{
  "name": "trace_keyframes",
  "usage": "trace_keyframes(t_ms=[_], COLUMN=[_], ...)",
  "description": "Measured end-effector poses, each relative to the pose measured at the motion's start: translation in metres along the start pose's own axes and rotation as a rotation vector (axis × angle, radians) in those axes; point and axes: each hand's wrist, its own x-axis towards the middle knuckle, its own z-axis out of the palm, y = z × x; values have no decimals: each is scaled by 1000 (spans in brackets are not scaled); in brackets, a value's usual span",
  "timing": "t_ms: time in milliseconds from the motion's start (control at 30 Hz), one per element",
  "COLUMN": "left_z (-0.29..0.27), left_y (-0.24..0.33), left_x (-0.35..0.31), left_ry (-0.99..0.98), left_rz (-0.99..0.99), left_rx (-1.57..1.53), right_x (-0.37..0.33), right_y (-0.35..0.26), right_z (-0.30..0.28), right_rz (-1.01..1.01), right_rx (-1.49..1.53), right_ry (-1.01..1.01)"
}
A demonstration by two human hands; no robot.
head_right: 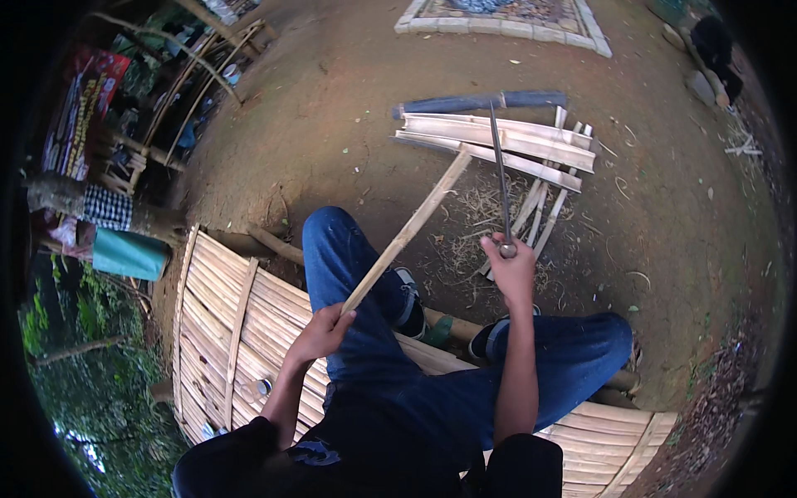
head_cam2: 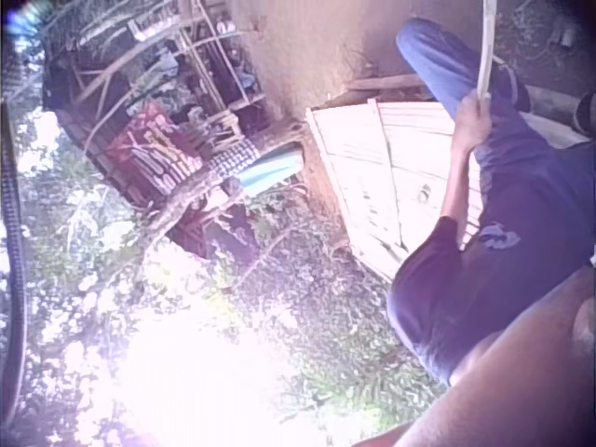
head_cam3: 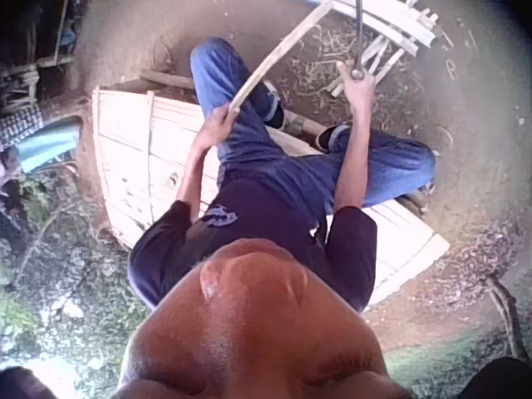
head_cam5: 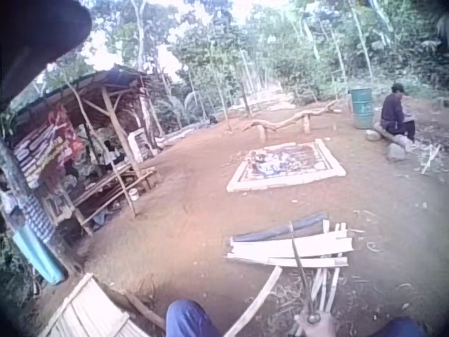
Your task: The person whittles a strip of bamboo using a large knife, repeatedly shaving layers off the wood while sitting on a bamboo bench.
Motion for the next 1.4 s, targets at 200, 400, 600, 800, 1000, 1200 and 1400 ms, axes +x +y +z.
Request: trace_keyframes(t_ms=[200,400,600,800,1000,1200,1400], left_z=[15,23,24,23,57,48,23], left_y=[9,8,10,-1,28,56,63], left_x=[1,-3,1,29,77,70,59], left_ry=[-65,-221,-439,-421,-323,-453,-357], left_rz=[71,-29,-134,136,244,85,114], left_rx=[-90,-125,-241,-12,-565,-675,-620], right_x=[-19,-18,-13,-18,-31,-19,-26], right_y=[-25,-20,-10,-18,-30,-29,-32], right_z=[28,36,31,33,40,29,8], right_rz=[155,259,395,393,305,-227,-413], right_rx=[654,856,1047,1074,881,253,6], right_ry=[-162,-140,-192,-277,-316,-33,42])
